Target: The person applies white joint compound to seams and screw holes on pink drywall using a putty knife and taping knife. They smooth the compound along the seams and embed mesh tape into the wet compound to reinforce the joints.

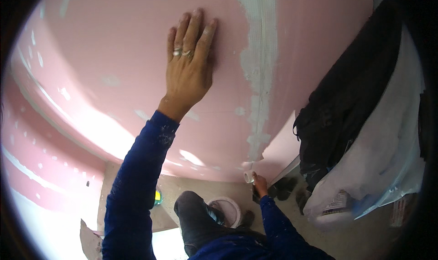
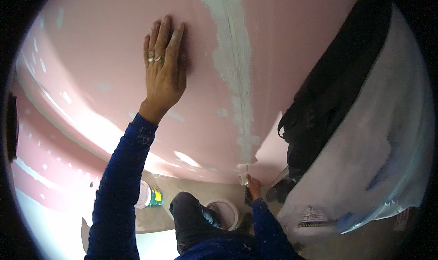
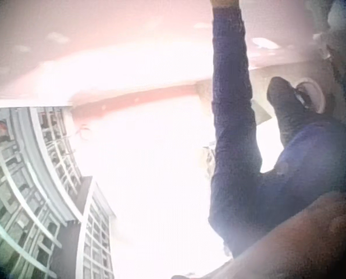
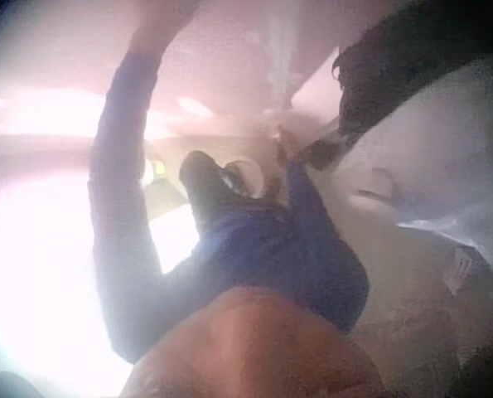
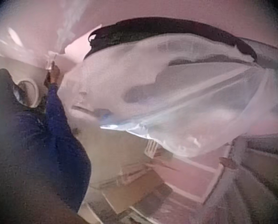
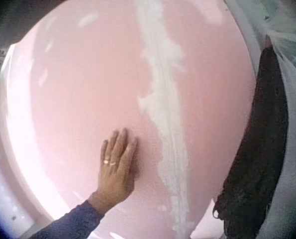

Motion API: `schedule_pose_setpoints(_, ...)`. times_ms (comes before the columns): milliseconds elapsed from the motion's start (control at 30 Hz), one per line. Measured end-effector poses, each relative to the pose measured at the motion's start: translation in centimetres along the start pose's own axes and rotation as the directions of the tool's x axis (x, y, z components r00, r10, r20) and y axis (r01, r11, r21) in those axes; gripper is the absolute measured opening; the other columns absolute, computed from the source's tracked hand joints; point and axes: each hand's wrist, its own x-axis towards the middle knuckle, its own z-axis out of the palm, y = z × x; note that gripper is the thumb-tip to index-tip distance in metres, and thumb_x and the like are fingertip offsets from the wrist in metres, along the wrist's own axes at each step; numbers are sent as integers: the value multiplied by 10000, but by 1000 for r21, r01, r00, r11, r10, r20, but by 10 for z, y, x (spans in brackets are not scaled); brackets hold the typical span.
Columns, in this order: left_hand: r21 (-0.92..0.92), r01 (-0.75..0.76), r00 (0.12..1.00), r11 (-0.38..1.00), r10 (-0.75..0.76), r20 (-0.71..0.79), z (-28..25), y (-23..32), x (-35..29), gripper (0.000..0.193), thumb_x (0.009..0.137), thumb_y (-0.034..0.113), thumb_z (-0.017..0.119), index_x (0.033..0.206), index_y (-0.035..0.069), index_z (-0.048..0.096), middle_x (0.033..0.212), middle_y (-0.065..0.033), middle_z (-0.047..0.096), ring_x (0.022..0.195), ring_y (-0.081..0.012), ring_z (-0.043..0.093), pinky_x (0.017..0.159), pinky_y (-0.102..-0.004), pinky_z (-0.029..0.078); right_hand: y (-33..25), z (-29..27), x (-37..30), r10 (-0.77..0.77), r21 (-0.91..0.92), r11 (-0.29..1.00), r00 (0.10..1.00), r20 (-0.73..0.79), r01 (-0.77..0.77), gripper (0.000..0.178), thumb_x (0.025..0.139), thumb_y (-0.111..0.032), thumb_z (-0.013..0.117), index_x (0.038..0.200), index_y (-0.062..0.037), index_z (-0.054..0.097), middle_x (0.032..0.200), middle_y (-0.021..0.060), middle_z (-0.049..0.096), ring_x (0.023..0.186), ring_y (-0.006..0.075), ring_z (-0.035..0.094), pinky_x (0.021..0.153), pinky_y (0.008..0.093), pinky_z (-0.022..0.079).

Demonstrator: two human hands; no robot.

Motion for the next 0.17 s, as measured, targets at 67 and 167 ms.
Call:
schedule_pose_setpoints(67,20,52,999,998,-52,-15,6,6,-7,701,959,297,620,1584,238,307,1670,-141,192,1552,-333,145,1250,-554,69,2,0,7,11,-14,1000,1000,-20,-12,701,1015,-602,455,776,24,663,751,239,657,762,422,640,739,505,455)
schedule_pose_setpoints(167,-28,154,988,988,-153,31,23,43,-24,764,946,424,642,1594,273,267,1688,-144,104,1554,-366,91,1233,-606,45,8,5,14,45,38,998,998,35,-46,781,955,-711,459,787,15,689,746,248,654,752,419,635,754,504,455)
